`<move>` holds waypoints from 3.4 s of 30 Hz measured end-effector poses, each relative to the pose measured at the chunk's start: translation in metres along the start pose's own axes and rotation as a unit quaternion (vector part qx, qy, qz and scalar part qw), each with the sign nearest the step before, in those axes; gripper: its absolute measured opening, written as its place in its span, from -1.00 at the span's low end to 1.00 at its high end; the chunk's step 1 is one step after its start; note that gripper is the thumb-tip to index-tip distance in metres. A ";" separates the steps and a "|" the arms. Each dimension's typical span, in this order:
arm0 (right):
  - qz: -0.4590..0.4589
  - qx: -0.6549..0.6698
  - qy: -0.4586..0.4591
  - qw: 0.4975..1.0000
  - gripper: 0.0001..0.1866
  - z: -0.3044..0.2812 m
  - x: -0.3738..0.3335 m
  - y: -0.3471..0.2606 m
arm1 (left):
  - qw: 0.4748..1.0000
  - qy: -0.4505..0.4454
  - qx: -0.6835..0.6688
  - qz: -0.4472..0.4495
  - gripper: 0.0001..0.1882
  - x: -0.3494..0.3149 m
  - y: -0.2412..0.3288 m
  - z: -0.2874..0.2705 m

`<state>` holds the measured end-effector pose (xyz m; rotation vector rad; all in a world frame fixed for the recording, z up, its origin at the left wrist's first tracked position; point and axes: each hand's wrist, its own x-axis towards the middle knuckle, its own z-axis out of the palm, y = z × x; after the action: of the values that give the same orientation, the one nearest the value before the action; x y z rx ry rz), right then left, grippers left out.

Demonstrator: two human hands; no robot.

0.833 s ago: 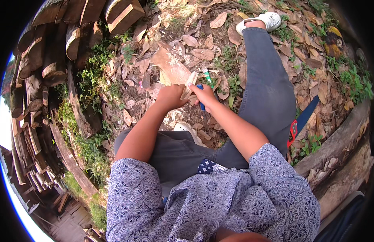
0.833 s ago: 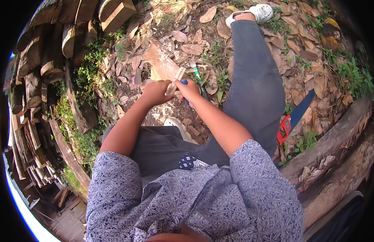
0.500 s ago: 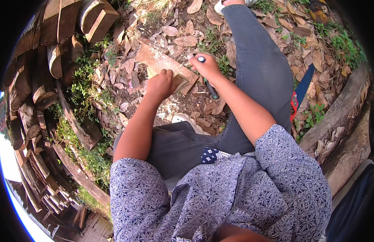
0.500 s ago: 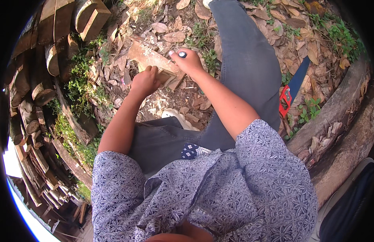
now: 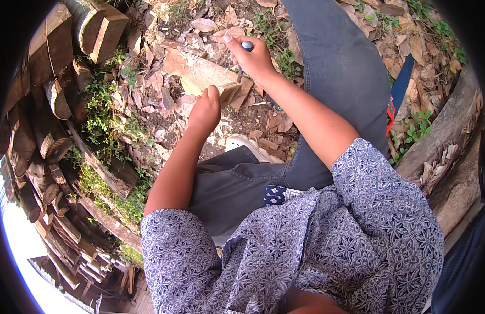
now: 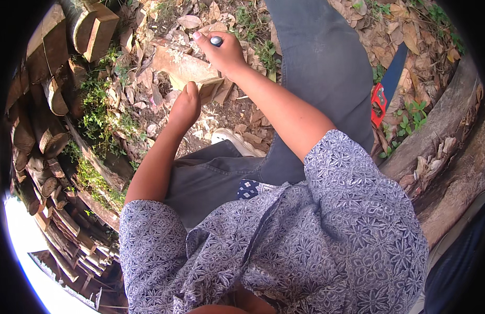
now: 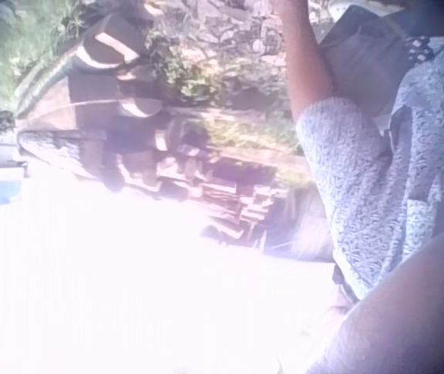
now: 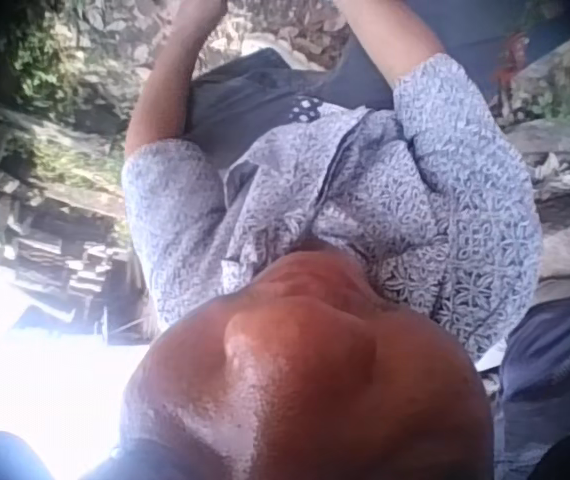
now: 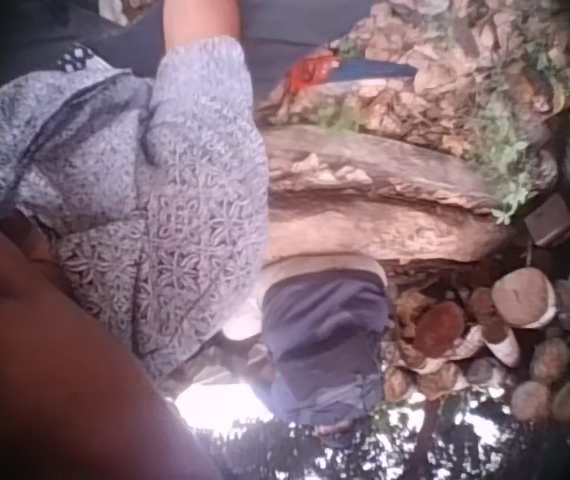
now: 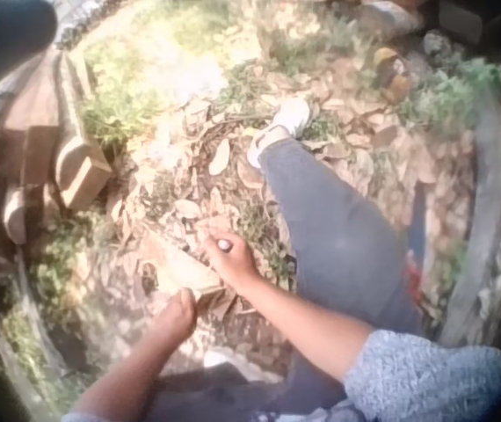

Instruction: The person sits on the ground and uses a chisel and hammer to carve and shape a small wooden box. They repeatedly strike the chisel to remove wood and refine the edges of the box.

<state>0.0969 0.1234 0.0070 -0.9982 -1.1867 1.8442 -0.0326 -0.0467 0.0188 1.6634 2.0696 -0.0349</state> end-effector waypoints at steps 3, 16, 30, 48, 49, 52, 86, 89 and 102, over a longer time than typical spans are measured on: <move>-0.028 0.005 0.044 0.999 -0.47 0.008 0.001 -0.001 | 1.000 -0.017 0.015 -0.012 -0.83 0.000 0.009 0.004; -0.080 0.023 0.033 0.996 -0.56 0.028 0.001 -0.024 | 0.997 -0.047 0.046 -0.029 -0.82 -0.001 0.022 0.001; -0.056 0.026 0.060 0.996 -0.58 0.028 0.010 -0.016 | 0.999 -0.037 0.020 -0.032 -0.84 0.001 0.020 0.002; 0.010 0.085 -0.039 0.996 -0.60 -0.008 0.019 -0.010 | 0.997 -0.004 -0.026 -0.066 -0.75 0.003 0.013 0.002; 0.018 0.092 -0.034 0.995 -0.58 -0.013 0.017 -0.014 | 0.997 0.010 -0.023 -0.073 -0.70 0.006 0.013 0.001; 0.005 -0.003 -0.041 0.999 -0.39 -0.035 0.018 -0.030 | 0.997 0.023 0.015 -0.074 -0.68 0.013 0.016 -0.016; 0.405 -0.078 -0.138 0.901 -0.51 -0.105 -0.052 -0.037 | 0.992 -0.106 0.004 -0.068 0.27 0.043 -0.035 0.047; 0.344 -0.183 -0.167 0.906 -0.49 -0.103 -0.059 -0.017 | 0.977 -0.165 0.078 -0.112 0.43 0.047 -0.003 0.049; 0.363 -0.309 -0.258 0.840 -0.44 -0.091 -0.061 -0.001 | 0.962 0.090 -0.126 -0.224 0.33 0.056 0.023 0.086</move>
<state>0.2041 0.1053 -0.0037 -1.5090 -2.0190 2.4822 0.0107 -0.0166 -0.0725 1.0585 2.4319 0.2295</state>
